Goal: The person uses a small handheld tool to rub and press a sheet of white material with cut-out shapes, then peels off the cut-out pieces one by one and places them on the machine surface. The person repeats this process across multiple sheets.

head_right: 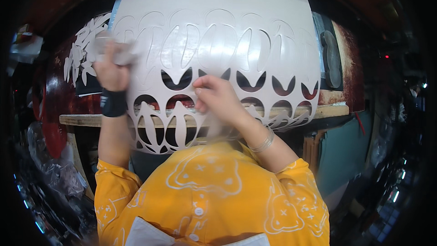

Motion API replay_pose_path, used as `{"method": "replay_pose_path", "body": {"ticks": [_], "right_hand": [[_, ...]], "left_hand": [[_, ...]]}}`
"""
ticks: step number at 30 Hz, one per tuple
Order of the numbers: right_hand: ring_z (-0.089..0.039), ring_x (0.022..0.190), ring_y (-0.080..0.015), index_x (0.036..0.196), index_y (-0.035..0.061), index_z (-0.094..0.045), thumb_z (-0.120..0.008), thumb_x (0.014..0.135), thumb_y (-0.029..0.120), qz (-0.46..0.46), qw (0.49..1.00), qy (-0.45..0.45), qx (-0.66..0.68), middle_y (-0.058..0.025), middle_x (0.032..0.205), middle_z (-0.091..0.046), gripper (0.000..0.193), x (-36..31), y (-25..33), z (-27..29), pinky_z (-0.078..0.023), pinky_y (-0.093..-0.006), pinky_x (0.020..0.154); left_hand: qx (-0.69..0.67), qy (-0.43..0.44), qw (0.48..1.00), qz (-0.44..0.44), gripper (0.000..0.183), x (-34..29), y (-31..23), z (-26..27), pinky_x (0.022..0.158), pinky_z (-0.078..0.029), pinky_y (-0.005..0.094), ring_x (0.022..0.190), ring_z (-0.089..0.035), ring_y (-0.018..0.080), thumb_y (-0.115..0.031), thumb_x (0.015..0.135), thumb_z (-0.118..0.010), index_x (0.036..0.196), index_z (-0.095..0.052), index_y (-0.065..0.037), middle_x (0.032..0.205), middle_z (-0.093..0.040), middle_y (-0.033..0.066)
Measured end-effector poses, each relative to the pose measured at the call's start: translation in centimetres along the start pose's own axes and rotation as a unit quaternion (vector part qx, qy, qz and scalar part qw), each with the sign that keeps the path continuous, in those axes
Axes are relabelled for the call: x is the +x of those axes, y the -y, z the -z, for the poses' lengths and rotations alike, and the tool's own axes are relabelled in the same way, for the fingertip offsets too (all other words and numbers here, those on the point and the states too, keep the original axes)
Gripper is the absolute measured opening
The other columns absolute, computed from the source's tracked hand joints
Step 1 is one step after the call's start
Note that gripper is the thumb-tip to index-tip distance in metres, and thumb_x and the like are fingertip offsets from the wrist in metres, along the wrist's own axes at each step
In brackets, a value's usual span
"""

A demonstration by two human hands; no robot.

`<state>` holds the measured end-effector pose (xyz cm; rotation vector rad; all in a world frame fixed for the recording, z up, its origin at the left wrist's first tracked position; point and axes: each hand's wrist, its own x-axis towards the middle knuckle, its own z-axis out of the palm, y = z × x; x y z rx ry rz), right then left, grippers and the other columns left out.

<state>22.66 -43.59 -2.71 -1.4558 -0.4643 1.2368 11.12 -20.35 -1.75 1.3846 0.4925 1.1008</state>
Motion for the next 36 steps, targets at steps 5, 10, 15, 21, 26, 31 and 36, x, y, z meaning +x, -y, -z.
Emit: {"method": "replay_pose_path", "body": {"ticks": [5, 10, 15, 21, 26, 31, 36], "right_hand": [[-0.065, 0.075, -0.0114, 0.112, -0.0018, -0.059, -0.057, 0.087, 0.004, 0.045, 0.966, -0.048, -0.251, -0.0166, 0.121, -0.058, 0.026, -4.8, 4.7, -0.3, -0.052, -0.0232, 0.06], [-0.065, 0.073, -0.0141, 0.111, 0.0009, -0.052, -0.057, 0.089, 0.012, -0.014, 0.967, 0.204, -0.151, -0.0158, 0.105, -0.061, 0.025, -0.2, 4.6, -2.3, -0.05, -0.0229, 0.06], [-0.061, 0.07, -0.0164, 0.111, 0.0084, -0.048, -0.057, 0.092, 0.018, -0.07, 0.906, 0.224, 0.352, -0.0041, 0.086, -0.055, 0.023, 4.0, 1.5, -4.0, -0.047, -0.0228, 0.06], [-0.063, 0.07, -0.0156, 0.11, 0.0064, -0.048, -0.056, 0.092, 0.016, -0.016, 0.95, 0.197, 0.243, -0.0076, 0.093, -0.061, 0.022, 3.1, 0.0, -3.4, -0.05, -0.0234, 0.061], [-0.063, 0.068, -0.0135, 0.112, 0.003, -0.052, -0.056, 0.092, 0.012, -0.123, 0.988, 0.075, 0.048, -0.0113, 0.091, -0.067, 0.023, 0.9, 3.6, -4.9, -0.052, -0.0244, 0.062], [-0.07, 0.074, -0.0184, 0.096, -0.0037, -0.064, -0.062, 0.084, 0.003, 0.098, 0.921, 0.072, -0.371, -0.0223, 0.111, -0.064, 0.014, -2.1, 8.6, -6.2, -0.053, -0.025, 0.061], [-0.064, 0.068, -0.0191, 0.102, 0.0056, -0.049, -0.058, 0.09, 0.016, -0.105, 0.959, 0.262, 0.01, -0.0051, 0.085, -0.06, 0.018, 5.3, 4.6, -9.2, -0.05, -0.0275, 0.058]], "left_hand": [[0.199, 0.122, 0.959, -0.159, 0.027, 0.8, -1.9, 4.4, 0.073, -0.05, 0.0259, 0.083, -0.062, 0.0159, -0.001, 0.086, -0.062, 0.113, -0.062, -0.006, 0.097, -0.066, 0.0066], [0.325, 0.32, 0.869, -0.194, 0.03, -2.4, -0.3, 3.4, 0.079, -0.049, 0.0323, 0.085, -0.062, 0.0259, -0.001, 0.072, -0.07, 0.101, -0.067, -0.007, 0.093, -0.065, 0.0097], [0.34, 0.326, 0.859, -0.202, 0.038, -3.4, 0.1, 2.9, 0.08, -0.047, 0.0358, 0.087, -0.059, 0.0279, -0.013, 0.068, -0.076, 0.104, -0.066, -0.009, 0.09, -0.062, 0.0082], [0.29, 0.31, 0.896, -0.135, 0.03, -2.9, 0.2, 3.2, 0.073, -0.049, 0.0332, 0.082, -0.061, 0.0256, -0.011, 0.074, -0.073, 0.103, -0.066, -0.007, 0.091, -0.063, 0.0102], [-0.108, -0.139, 0.984, 0.018, 0.027, 1.2, -1.8, 7.1, 0.066, -0.055, 0.0282, 0.071, -0.064, 0.0145, -0.012, 0.094, -0.055, 0.116, -0.057, 0.003, 0.087, -0.067, 0.0106], [0.365, 0.162, 0.874, -0.278, 0.035, 0.8, -2.9, 10.9, 0.079, -0.052, 0.0312, 0.087, -0.064, 0.0235, 0.007, 0.078, -0.062, 0.111, -0.064, -0.005, 0.099, -0.066, 0.01], [0.358, 0.326, 0.851, -0.204, 0.039, -1.1, -1.3, 9.3, 0.082, -0.049, 0.0364, 0.089, -0.061, 0.0294, -0.006, 0.068, -0.073, 0.107, -0.065, -0.006, 0.093, -0.062, 0.0114]]}}
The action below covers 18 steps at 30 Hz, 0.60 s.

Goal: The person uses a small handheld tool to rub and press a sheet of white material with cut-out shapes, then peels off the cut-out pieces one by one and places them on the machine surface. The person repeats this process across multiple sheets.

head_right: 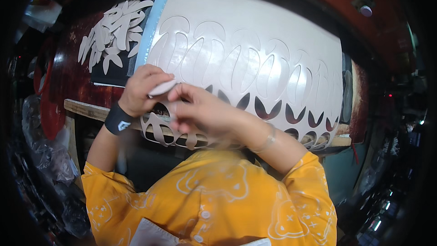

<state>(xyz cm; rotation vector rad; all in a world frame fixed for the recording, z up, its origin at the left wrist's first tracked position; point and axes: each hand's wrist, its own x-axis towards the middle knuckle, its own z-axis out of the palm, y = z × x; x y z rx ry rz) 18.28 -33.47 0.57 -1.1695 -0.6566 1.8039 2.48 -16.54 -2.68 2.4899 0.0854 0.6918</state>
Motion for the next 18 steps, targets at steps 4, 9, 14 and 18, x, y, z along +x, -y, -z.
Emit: {"method": "replay_pose_path", "body": {"ticks": [4, 9, 14, 18], "right_hand": [[-0.061, 0.07, -0.0173, 0.102, 0.0089, -0.047, -0.054, 0.093, 0.017, 0.116, 0.938, 0.042, 0.324, -0.003, 0.091, -0.054, 0.014, 2.9, -3.5, 0.7, -0.048, -0.0261, 0.059], [-0.062, 0.072, -0.0181, 0.102, 0.0086, -0.046, -0.053, 0.093, 0.015, 0.14, 0.907, 0.049, 0.394, -0.0048, 0.095, -0.052, 0.013, 2.1, -4.2, 0.8, -0.049, -0.025, 0.061], [-0.062, 0.078, -0.0146, 0.103, 0.007, -0.046, -0.054, 0.093, 0.008, 0.082, 0.993, -0.027, 0.084, -0.0046, 0.098, -0.052, 0.013, 1.7, -3.8, 0.7, -0.051, -0.0253, 0.067], [-0.063, 0.077, -0.0113, 0.104, 0.0055, -0.045, -0.053, 0.094, 0.007, 0.037, 0.997, -0.063, -0.022, -0.0042, 0.092, -0.059, 0.012, 1.7, -4.0, 0.2, -0.05, -0.0226, 0.063]], "left_hand": [[-0.036, 0.008, 0.999, 0.013, 0.046, -0.1, -0.3, 0.1, 0.082, -0.046, 0.0357, 0.088, -0.059, 0.0296, -0.01, 0.064, -0.078, 0.108, -0.064, -0.006, 0.092, -0.059, 0.0108], [-0.056, 0.05, 0.997, 0.019, 0.045, -0.2, 0.0, 0.2, 0.08, -0.048, 0.0347, 0.087, -0.06, 0.0293, -0.009, 0.067, -0.076, 0.11, -0.064, -0.006, 0.092, -0.061, 0.0118], [-0.082, -0.029, 0.992, 0.094, 0.021, 0.3, 1.5, 2.1, 0.069, -0.051, 0.03, 0.077, -0.066, 0.0219, -0.003, 0.08, -0.064, 0.101, -0.067, 0.001, 0.089, -0.068, 0.0136], [-0.228, -0.362, 0.88, 0.206, 0.029, 1.1, 7.1, 8.2, 0.081, -0.053, 0.0299, 0.093, -0.065, 0.0197, -0.008, 0.092, -0.053, 0.117, -0.059, 0.005, 0.103, -0.067, 0.0145]]}}
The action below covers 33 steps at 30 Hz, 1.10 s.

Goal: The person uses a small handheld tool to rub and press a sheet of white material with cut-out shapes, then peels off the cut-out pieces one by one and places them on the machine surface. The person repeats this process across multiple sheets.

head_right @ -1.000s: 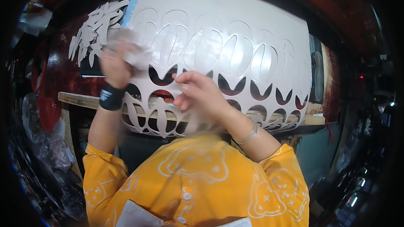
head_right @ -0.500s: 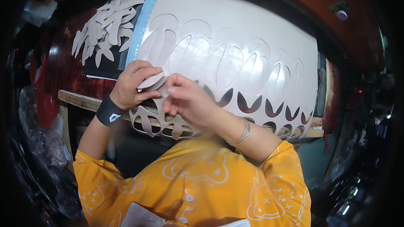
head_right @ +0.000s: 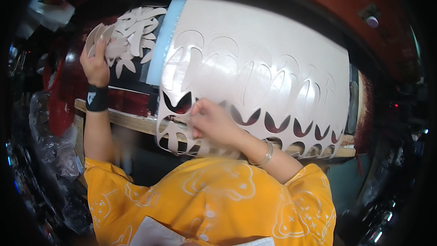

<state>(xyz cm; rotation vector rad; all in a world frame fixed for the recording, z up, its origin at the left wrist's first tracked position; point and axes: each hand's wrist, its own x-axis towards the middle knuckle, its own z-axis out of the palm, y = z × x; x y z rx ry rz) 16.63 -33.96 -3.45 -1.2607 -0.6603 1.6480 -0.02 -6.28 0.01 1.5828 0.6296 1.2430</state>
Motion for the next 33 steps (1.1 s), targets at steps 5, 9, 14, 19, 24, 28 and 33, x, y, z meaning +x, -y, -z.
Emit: {"method": "replay_pose_path", "body": {"ticks": [5, 9, 14, 19, 24, 28, 33], "right_hand": [[-0.062, 0.071, -0.0096, 0.106, 0.0055, -0.043, -0.055, 0.094, 0.009, 0.047, 0.997, 0.042, -0.033, -0.0042, 0.081, -0.062, 0.017, -1.3, 1.6, -0.8, -0.048, -0.0213, 0.058], [-0.061, 0.076, -0.0064, 0.108, 0.0048, -0.043, -0.055, 0.093, 0.008, 0.063, 0.994, 0.089, -0.001, 0.0001, 0.076, -0.057, 0.019, -3.2, 4.5, -1.1, -0.045, -0.019, 0.061], [-0.064, 0.072, -0.0106, 0.108, 0.0042, -0.046, -0.061, 0.091, 0.011, 0.072, 0.988, 0.044, -0.127, -0.0027, 0.076, -0.059, 0.024, -4.9, 7.8, -1.7, -0.048, -0.0238, 0.062], [-0.066, 0.06, -0.0265, 0.117, 0.0035, -0.056, -0.063, 0.086, 0.015, 0.169, 0.844, 0.051, -0.507, -0.012, 0.065, -0.064, 0.034, -7.4, 12.1, -0.3, -0.053, -0.0336, 0.062], [-0.062, 0.094, -0.0278, 0.122, 0.0007, -0.055, -0.063, 0.085, 0.019, 0.276, 0.82, -0.172, -0.472, -0.0199, 0.11, -0.062, 0.042, 0.2, 14.4, 3.5, -0.049, -0.0371, 0.083], [-0.054, 0.112, -0.0343, 0.12, 0.0005, -0.056, -0.065, 0.083, 0.023, 0.355, 0.693, -0.239, -0.581, -0.0212, 0.124, -0.054, 0.045, 8.7, 11.4, 4.7, -0.042, -0.0414, 0.096], [-0.064, 0.083, -0.0279, 0.096, 0.0, -0.066, -0.065, 0.085, 0.024, 0.392, 0.709, -0.206, -0.548, -0.0152, 0.089, -0.066, 0.027, 10.8, 10.1, 5.4, -0.05, -0.038, 0.077]], "left_hand": [[0.58, 0.171, 0.794, -0.065, 0.065, 4.9, 2.5, 2.8, 0.106, -0.034, 0.0387, 0.129, -0.041, 0.0324, -0.018, 0.075, -0.071, 0.134, -0.048, -0.004, 0.135, -0.046, 0.0203], [0.361, 0.106, 0.923, -0.077, 0.067, 1.1, 0.6, 0.7, 0.095, -0.045, 0.0376, 0.111, -0.054, 0.0259, -0.023, 0.079, -0.072, 0.136, -0.042, -0.003, 0.121, -0.053, 0.0165], [-0.128, 0.247, 0.876, 0.393, 0.045, -4.0, 0.3, -5.4, 0.081, -0.049, 0.0267, 0.085, -0.058, 0.012, -0.03, 0.097, -0.05, 0.129, -0.048, 0.003, 0.098, -0.061, 0.0045], [-0.432, 0.207, 0.749, 0.457, 0.04, -2.7, 3.5, -8.7, 0.093, -0.047, 0.0345, 0.102, -0.06, 0.0202, -0.029, 0.101, -0.039, 0.125, -0.05, 0.001, 0.111, -0.062, 0.0101], [-0.434, 0.22, 0.749, 0.449, 0.039, -2.3, 4.0, -9.6, 0.092, -0.049, 0.0367, 0.104, -0.062, 0.023, -0.029, 0.101, -0.039, 0.125, -0.051, -0.001, 0.116, -0.062, 0.0132], [-0.401, 0.21, 0.768, 0.452, 0.037, -2.4, 4.5, -9.8, 0.09, -0.051, 0.0372, 0.102, -0.063, 0.0235, -0.027, 0.1, -0.042, 0.124, -0.051, 0.0, 0.113, -0.062, 0.0135], [-0.391, 0.205, 0.764, 0.47, 0.034, -2.8, 5.0, -9.3, 0.09, -0.051, 0.0352, 0.101, -0.061, 0.0214, -0.023, 0.1, -0.043, 0.124, -0.051, 0.0, 0.113, -0.06, 0.0127]]}}
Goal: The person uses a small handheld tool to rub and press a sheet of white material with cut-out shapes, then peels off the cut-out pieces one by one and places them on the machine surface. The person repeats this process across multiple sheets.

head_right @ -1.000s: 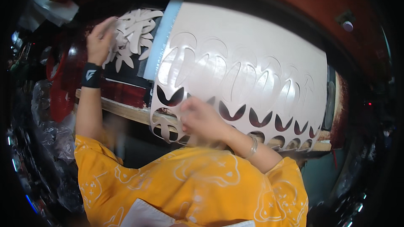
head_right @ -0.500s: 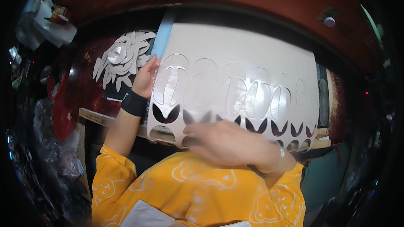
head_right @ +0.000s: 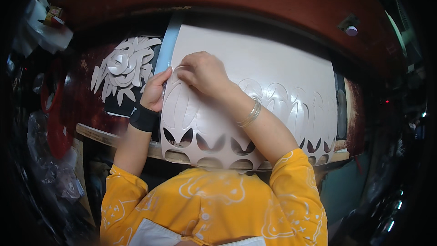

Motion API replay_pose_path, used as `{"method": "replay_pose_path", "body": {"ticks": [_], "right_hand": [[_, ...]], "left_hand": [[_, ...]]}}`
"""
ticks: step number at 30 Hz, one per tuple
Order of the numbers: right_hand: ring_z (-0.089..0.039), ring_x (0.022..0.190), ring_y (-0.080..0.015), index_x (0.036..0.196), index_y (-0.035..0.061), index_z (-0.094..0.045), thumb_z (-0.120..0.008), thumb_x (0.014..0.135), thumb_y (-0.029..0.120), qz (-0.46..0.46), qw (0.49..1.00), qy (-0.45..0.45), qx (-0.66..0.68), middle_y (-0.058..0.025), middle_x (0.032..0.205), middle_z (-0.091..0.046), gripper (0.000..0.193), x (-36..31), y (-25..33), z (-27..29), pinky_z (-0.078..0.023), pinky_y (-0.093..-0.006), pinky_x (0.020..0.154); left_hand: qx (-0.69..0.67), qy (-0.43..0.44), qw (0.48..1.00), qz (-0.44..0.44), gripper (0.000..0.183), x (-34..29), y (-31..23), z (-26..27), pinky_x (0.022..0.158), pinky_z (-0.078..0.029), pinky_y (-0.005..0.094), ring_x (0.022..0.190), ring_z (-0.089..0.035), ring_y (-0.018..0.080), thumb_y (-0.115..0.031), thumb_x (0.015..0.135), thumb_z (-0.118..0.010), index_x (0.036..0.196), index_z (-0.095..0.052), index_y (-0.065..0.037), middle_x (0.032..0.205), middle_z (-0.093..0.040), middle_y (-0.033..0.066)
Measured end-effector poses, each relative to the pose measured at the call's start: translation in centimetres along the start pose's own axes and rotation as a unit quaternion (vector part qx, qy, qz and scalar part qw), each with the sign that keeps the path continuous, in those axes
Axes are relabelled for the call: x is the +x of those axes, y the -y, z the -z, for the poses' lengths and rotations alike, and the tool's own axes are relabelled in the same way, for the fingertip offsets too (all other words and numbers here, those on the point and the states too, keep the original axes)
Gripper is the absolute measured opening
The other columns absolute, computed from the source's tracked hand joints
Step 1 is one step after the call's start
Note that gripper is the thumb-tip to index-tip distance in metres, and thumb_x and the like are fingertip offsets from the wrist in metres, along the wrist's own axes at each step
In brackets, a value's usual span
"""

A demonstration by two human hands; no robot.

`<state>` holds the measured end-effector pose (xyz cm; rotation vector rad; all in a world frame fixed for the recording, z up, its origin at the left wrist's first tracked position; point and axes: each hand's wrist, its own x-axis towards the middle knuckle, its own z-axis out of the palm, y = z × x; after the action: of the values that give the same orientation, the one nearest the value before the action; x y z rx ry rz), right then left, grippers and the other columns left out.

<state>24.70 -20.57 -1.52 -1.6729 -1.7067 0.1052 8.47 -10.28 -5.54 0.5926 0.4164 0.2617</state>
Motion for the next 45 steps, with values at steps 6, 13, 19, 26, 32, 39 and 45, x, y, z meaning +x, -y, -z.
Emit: {"method": "replay_pose_path", "body": {"ticks": [6, 13, 19, 26, 32, 39, 45], "right_hand": [[-0.055, 0.068, -0.0077, 0.085, 0.0034, -0.062, -0.063, 0.088, 0.017, -0.305, 0.845, -0.217, 0.381, -0.0015, 0.077, -0.061, 0.014, 1.2, 1.6, 5.2, -0.045, -0.0231, 0.061], [-0.058, 0.067, -0.0215, 0.097, 0.0009, -0.055, -0.073, 0.078, 0.027, -0.283, 0.951, 0.1, 0.066, -0.0103, 0.073, -0.058, 0.037, -3.8, 5.3, 4.0, -0.047, -0.031, 0.062], [-0.061, 0.07, -0.0332, 0.095, 0.0003, -0.055, -0.073, 0.076, 0.029, -0.244, 0.964, 0.075, 0.075, -0.0169, 0.078, -0.061, 0.039, -4.7, 5.5, 3.5, -0.049, -0.0386, 0.064], [-0.06, 0.065, -0.0308, 0.08, 0.0039, -0.058, -0.07, 0.077, 0.023, -0.077, 0.988, 0.11, 0.071, -0.01, 0.074, -0.057, 0.023, -4.7, 7.9, 4.1, -0.049, -0.0378, 0.06], [-0.062, 0.07, -0.0267, 0.085, 0.0025, -0.061, -0.062, 0.085, 0.025, 0.264, 0.936, 0.147, 0.18, -0.0086, 0.083, -0.062, 0.022, -4.2, 14.2, 6.6, -0.049, -0.0327, 0.055], [-0.064, 0.065, -0.034, 0.077, -0.0037, -0.061, -0.065, 0.081, 0.029, -0.233, 0.964, 0.084, 0.1, -0.0203, 0.066, -0.061, 0.034, -2.7, 5.5, 1.7, -0.051, -0.0353, 0.059], [-0.062, 0.06, -0.0306, 0.085, 0.0053, -0.058, -0.066, 0.082, 0.028, -0.058, 0.997, -0.007, -0.058, -0.0105, 0.066, -0.061, 0.025, -3.6, 7.2, 0.8, -0.049, -0.0396, 0.054]], "left_hand": [[0.154, -0.005, 0.987, -0.052, 0.042, -2.2, 0.3, -2.0, 0.096, -0.047, 0.0355, 0.112, -0.056, 0.0216, -0.021, 0.102, -0.036, 0.14, -0.038, -0.004, 0.124, -0.055, 0.012], [0.009, 0.015, 1.0, 0.021, 0.044, -2.9, 0.7, -2.6, 0.099, -0.045, 0.0366, 0.115, -0.054, 0.0214, -0.021, 0.101, -0.038, 0.142, -0.035, -0.005, 0.13, -0.052, 0.0127], [0.103, 0.013, 0.995, -0.008, 0.036, -2.4, 0.7, -1.9, 0.09, -0.049, 0.0307, 0.101, -0.061, 0.0169, -0.015, 0.099, -0.042, 0.131, -0.048, 0.001, 0.116, -0.061, 0.0101], [0.088, -0.018, 0.996, -0.019, 0.034, -2.0, 1.0, -2.0, 0.084, -0.05, 0.0274, 0.094, -0.062, 0.0136, -0.017, 0.1, -0.043, 0.127, -0.052, 0.002, 0.11, -0.063, 0.0082], [0.183, -0.047, 0.982, -0.006, 0.034, -2.2, 0.2, -1.6, 0.083, -0.05, 0.0263, 0.094, -0.061, 0.0128, -0.018, 0.1, -0.044, 0.126, -0.053, 0.002, 0.11, -0.062, 0.0075], [0.07, 0.005, 0.998, -0.001, 0.037, -3.6, -0.6, -1.8, 0.094, -0.045, 0.0311, 0.105, -0.058, 0.0178, -0.02, 0.1, -0.042, 0.128, -0.05, 0.004, 0.116, -0.06, 0.0109], [0.091, 0.0, 0.996, -0.025, 0.046, -3.5, -0.6, -1.9, 0.101, -0.04, 0.0354, 0.112, -0.055, 0.0234, -0.025, 0.101, -0.032, 0.13, -0.046, 0.008, 0.123, -0.057, 0.0159]]}}
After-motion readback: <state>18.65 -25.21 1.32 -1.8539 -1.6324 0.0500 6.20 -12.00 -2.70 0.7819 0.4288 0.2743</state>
